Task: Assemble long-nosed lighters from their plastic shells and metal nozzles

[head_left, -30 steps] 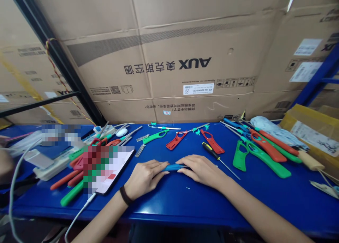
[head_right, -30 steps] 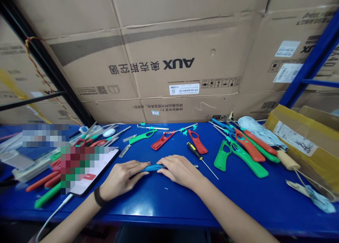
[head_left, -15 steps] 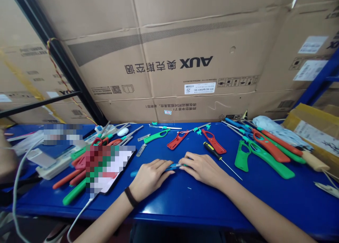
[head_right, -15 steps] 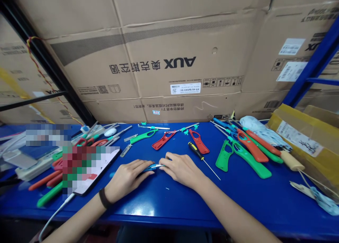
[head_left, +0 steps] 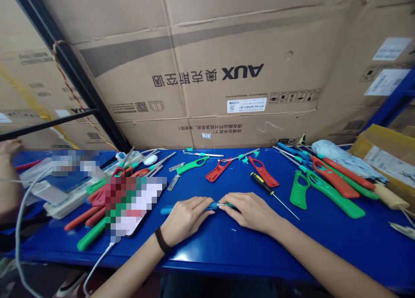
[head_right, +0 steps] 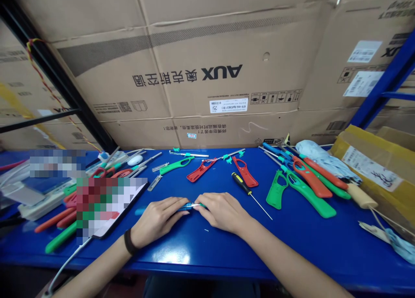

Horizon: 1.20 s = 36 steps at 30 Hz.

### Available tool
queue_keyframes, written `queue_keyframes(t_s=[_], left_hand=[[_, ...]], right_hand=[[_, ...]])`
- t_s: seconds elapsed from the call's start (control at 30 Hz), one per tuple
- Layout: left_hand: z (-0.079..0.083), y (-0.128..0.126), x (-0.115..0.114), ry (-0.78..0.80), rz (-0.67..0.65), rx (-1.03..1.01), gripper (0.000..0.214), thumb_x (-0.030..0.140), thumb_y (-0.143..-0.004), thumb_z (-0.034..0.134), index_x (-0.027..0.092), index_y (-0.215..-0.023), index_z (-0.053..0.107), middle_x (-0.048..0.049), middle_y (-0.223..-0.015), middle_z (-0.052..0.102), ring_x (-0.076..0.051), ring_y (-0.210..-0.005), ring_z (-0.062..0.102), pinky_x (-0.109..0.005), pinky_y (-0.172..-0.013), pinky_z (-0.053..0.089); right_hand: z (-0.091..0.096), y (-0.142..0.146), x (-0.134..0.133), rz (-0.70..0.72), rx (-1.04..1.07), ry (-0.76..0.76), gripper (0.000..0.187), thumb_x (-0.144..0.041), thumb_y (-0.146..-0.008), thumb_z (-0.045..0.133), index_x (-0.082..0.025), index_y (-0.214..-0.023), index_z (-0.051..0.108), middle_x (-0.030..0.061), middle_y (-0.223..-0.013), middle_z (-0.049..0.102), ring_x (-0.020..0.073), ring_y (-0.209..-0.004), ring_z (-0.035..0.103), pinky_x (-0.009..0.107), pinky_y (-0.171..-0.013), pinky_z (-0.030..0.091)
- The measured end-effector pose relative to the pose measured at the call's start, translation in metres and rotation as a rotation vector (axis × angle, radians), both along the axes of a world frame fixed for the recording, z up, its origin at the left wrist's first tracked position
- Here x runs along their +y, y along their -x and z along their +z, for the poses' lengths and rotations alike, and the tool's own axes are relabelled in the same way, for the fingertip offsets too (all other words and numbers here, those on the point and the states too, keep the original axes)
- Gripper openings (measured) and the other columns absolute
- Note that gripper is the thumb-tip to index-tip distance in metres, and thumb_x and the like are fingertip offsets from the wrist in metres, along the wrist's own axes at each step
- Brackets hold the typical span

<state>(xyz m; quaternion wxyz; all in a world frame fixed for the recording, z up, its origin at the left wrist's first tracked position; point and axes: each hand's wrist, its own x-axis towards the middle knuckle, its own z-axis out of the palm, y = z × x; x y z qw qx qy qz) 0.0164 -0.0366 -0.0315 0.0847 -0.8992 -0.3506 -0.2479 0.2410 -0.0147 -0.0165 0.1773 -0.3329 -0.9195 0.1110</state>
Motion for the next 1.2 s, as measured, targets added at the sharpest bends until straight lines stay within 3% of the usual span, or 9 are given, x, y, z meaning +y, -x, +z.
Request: queue_keyframes(t_s=[0.37,0.6,1.03,1.2], left_hand=[[-0.0018,0.0012,0.0001,-0.102,-0.001,0.018,0.025,0.029,-0.097,0.043,0.014,-0.111,0.057,-0.01,-0.097,0.072,-0.021,-0.085,0.071,-0.03,-0.072,0.058],[0.0009,0.001,-0.0025,-0.126,-0.045,0.024,0.022,0.026,-0.097,0.044,0.015,-0.111,0.057,-0.0081,-0.094,0.072,-0.018,-0.081,0.071,-0.027,-0.072,0.058],[-0.0009,0.0002,-0.0018,-0.111,-0.028,-0.001,0.024,0.025,-0.096,0.045,0.015,-0.112,0.059,-0.0095,-0.095,0.073,-0.02,-0.081,0.072,-0.028,-0.071,0.059],[0.001,-0.0004,-0.0011,-0.046,-0.008,-0.001,0.027,0.033,-0.097,0.043,0.017,-0.112,0.058,-0.0074,-0.1,0.073,-0.018,-0.085,0.071,-0.026,-0.074,0.057]], right_hand=[[-0.0063,0.0027,-0.002,-0.045,0.089,0.025,0.026,-0.036,-0.097,0.04,-0.023,-0.101,0.062,0.0032,-0.095,0.067,0.017,-0.086,0.065,0.027,-0.076,0.049],[-0.0002,-0.0008,-0.0003,0.011,0.036,0.021,0.029,-0.037,-0.097,0.038,-0.023,-0.102,0.063,0.0033,-0.092,0.066,0.0158,-0.083,0.065,0.024,-0.071,0.047],[-0.0015,0.0026,-0.0032,-0.023,0.048,-0.024,0.025,-0.04,-0.094,0.047,-0.024,-0.108,0.058,0.0023,-0.096,0.069,0.0177,-0.086,0.066,0.025,-0.07,0.046],[-0.0044,0.0038,0.0001,-0.007,0.013,-0.104,0.028,-0.038,-0.097,0.039,-0.025,-0.109,0.06,0.0025,-0.095,0.07,0.0174,-0.088,0.065,0.024,-0.069,0.045]])
